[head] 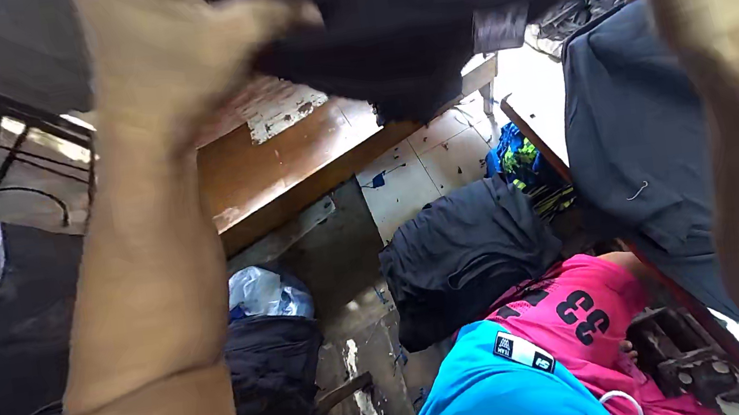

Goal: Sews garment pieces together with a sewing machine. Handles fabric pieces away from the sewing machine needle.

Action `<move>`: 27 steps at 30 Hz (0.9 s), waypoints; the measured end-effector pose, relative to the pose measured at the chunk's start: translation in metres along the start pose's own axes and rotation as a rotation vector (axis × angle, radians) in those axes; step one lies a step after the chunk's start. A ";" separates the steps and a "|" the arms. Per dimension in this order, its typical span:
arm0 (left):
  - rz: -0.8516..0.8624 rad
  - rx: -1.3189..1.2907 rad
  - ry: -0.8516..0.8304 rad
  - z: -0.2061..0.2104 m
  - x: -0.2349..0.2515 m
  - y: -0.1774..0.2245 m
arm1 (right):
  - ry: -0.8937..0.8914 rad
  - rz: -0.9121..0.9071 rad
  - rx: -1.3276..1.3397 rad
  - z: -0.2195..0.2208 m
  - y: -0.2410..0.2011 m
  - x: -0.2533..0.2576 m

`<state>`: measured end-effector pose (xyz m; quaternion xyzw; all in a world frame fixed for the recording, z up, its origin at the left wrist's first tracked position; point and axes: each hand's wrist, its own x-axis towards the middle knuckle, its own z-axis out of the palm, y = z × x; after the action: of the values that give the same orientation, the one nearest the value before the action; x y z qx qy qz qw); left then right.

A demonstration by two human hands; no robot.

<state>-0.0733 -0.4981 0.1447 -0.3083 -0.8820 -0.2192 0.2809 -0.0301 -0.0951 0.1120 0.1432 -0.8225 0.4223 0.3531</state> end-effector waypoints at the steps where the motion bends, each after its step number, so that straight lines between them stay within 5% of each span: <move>1: 0.074 -0.003 -0.067 0.010 -0.005 0.008 | -0.075 -0.008 -0.064 0.007 0.005 -0.003; 4: 0.149 0.017 -0.202 0.041 -0.013 -0.011 | -0.147 0.000 -0.197 0.029 0.028 -0.008; 10: -0.097 0.089 -0.298 0.108 -0.007 -0.063 | -0.263 0.580 0.277 0.092 0.067 -0.014; 13: -0.164 0.100 -0.131 0.110 0.001 -0.078 | -0.188 0.422 0.286 0.103 0.077 -0.021; 16: -0.036 0.098 0.058 0.072 -0.014 -0.052 | -0.168 0.125 0.263 0.075 0.050 -0.036; 20: 0.064 -0.004 -0.168 0.058 -0.105 -0.007 | -0.241 -0.045 0.135 0.050 0.051 -0.104; 23: -0.062 -0.173 -0.556 0.134 -0.216 -0.007 | -0.449 0.094 -0.005 0.076 0.104 -0.227; 27: -0.324 -0.095 -0.938 0.243 -0.373 0.036 | -1.002 0.434 -0.130 0.105 0.159 -0.366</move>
<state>0.1067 -0.4931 -0.2641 -0.2452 -0.9390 -0.1375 -0.1980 0.0965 -0.1058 -0.2806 0.1316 -0.9251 0.3138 -0.1687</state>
